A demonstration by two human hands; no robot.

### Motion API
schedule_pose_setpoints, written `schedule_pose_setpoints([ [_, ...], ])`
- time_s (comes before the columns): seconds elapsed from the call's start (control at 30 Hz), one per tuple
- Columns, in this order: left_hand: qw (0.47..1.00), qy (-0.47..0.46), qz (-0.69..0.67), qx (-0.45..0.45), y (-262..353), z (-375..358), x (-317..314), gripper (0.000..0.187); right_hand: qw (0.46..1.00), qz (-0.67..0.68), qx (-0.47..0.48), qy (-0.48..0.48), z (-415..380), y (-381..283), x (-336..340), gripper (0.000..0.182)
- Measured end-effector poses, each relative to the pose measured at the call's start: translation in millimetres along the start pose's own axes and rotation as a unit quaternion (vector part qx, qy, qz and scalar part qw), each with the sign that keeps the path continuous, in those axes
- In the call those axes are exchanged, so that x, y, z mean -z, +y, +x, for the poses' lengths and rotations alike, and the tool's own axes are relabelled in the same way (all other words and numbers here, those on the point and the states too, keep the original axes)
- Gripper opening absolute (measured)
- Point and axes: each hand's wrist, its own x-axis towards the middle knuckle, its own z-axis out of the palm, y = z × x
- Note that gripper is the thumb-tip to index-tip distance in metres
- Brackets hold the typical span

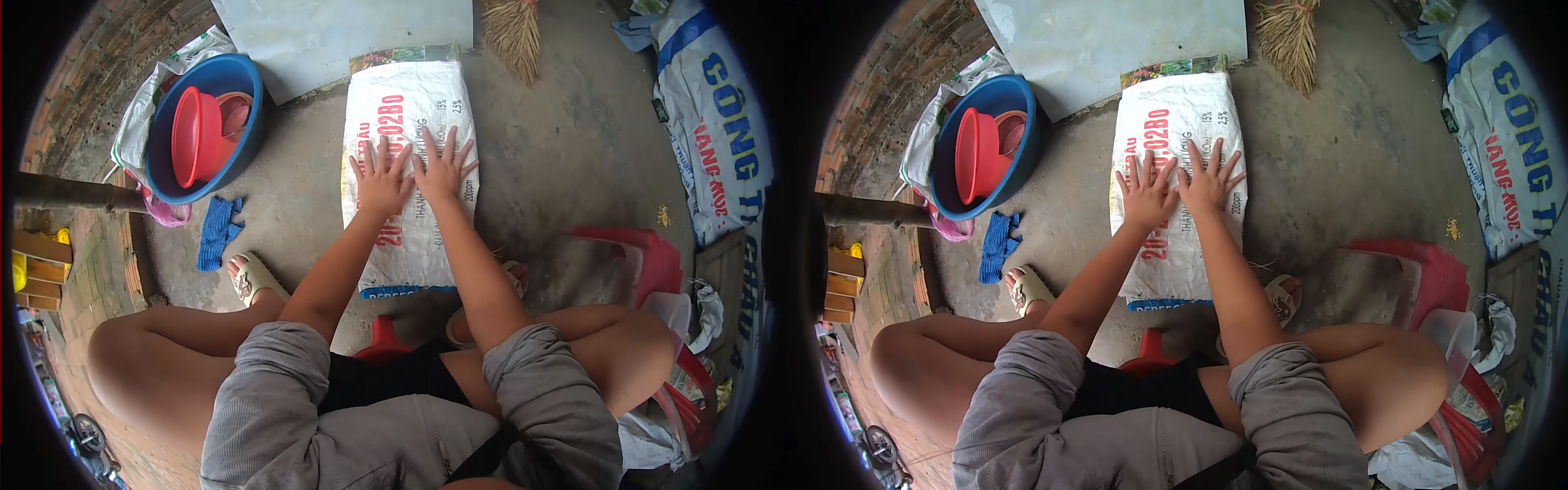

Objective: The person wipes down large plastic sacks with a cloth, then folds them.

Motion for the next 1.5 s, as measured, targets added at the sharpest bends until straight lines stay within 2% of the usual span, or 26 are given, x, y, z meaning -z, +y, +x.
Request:
schedule_pose_setpoints([
  [0.07, 1.000, -0.002, 0.002, 0.004, -6.6, -14.9, -26.0, 0.059, 0.998, -0.004, -0.007, -0.056, -9.1, 7.1, -23.5, 0.059],
  [0.2, 0.998, -0.041, -0.003, 0.051, -11.0, -25.6, -43.6, 0.058, 0.997, -0.038, 0.014, -0.071, -16.4, 14.7, -49.1, 0.060],
  [0.33, 0.998, -0.039, 0.003, 0.041, -11.4, -23.5, -40.7, 0.057, 0.996, -0.066, 0.012, -0.066, -17.1, 13.6, -52.8, 0.060],
  [0.63, 0.992, -0.110, 0.004, 0.057, -15.2, -18.8, -43.5, 0.061, 0.995, -0.062, -0.008, -0.076, -14.5, 9.6, -48.9, 0.061],
  [0.73, 0.986, -0.151, 0.020, 0.075, -4.2, 5.9, -2.5, 0.064, 0.993, -0.065, -0.012, -0.093, -14.2, 8.8, -46.7, 0.061],
  [0.77, 0.950, -0.273, -0.107, 0.110, -12.4, 27.8, 7.1, 0.066, 0.994, -0.064, -0.010, -0.088, -14.3, 9.2, -44.8, 0.061],
  [0.8, 0.883, -0.386, -0.229, 0.140, -17.3, 43.8, 22.1, 0.070, 0.993, -0.066, -0.011, -0.097, -14.4, 9.2, -43.5, 0.063],
  [0.83, 0.859, -0.367, -0.338, 0.114, -15.1, 51.8, 50.1, 0.072, 0.992, -0.069, -0.012, -0.107, -14.3, 8.5, -42.8, 0.066],
  [0.87, 0.799, -0.362, -0.479, 0.022, -1.1, 58.2, 93.9, 0.066, 0.993, -0.066, -0.012, -0.101, -12.8, 13.6, -62.5, 0.066],
  [0.9, 0.714, -0.347, -0.604, -0.074, 20.1, 63.6, 147.3, 0.060, 0.993, -0.031, -0.022, -0.114, -9.0, 23.2, -96.1, 0.066],
  [0.93, 0.661, -0.295, -0.675, -0.145, 41.0, 58.5, 209.3, 0.049, 0.993, -0.013, -0.027, -0.115, -11.8, 14.9, -66.2, 0.066],
  [0.97, 0.543, -0.236, -0.771, -0.235, 52.4, 46.3, 251.3, 0.049, 0.993, 0.005, -0.033, -0.115, -14.7, 6.3, -35.5, 0.065],
  [1.0, 0.367, -0.177, -0.851, -0.331, 67.7, 33.3, 274.5, 0.054, 0.994, 0.005, -0.033, -0.108, -17.7, 5.9, -35.4, 0.065],
  [1.1, 0.177, -0.118, -0.887, -0.409, 108.8, -12.3, 371.6, 0.042, 0.994, 0.006, -0.037, -0.104, -20.1, 1.9, -43.5, 0.065],
  [1.13, 0.155, -0.142, -0.877, -0.432, 112.7, -23.7, 381.5, 0.043, 0.995, 0.010, -0.033, -0.091, -22.4, -0.8, -42.7, 0.065],
  [1.17, 0.134, -0.167, -0.865, -0.453, 116.6, -34.9, 391.4, 0.045, 0.991, -0.007, -0.043, -0.124, -22.8, -3.6, -40.6, 0.066],
  [1.2, 0.162, -0.064, -0.909, -0.378, 130.8, -54.6, 398.7, 0.036, 0.986, -0.025, -0.052, -0.155, -20.8, -6.1, -38.1, 0.067],
  [1.27, 0.178, 0.030, -0.931, -0.316, 140.4, -65.5, 411.1, 0.046, 0.970, -0.043, -0.076, -0.228, -9.7, -18.2, -19.3, 0.071],
  [1.33, 0.254, -0.071, -0.896, -0.358, 129.3, -59.0, 428.8, 0.045, 0.948, -0.101, -0.135, -0.271, 18.5, -23.2, -64.8, 0.077],
  [1.4, 0.337, -0.159, -0.845, -0.382, 114.0, -55.9, 447.8, 0.045, 0.880, -0.218, -0.013, -0.422, 50.8, -48.9, -22.1, 0.075],
  [1.43, 0.382, -0.199, -0.817, -0.384, 108.5, -58.3, 455.4, 0.044, 0.885, -0.213, -0.010, -0.414, 64.4, -58.9, -15.0, 0.075],
  [1.47, 0.427, -0.238, -0.784, -0.382, 107.0, -62.2, 460.8, 0.044, 0.855, -0.186, 0.067, -0.480, 81.3, -70.2, -7.6, 0.067],
  [1.5, 0.405, -0.233, -0.794, -0.388, 110.7, -62.3, 460.9, 0.052, 0.815, -0.158, 0.145, -0.539, 99.9, -81.1, 0.6, 0.061],
])
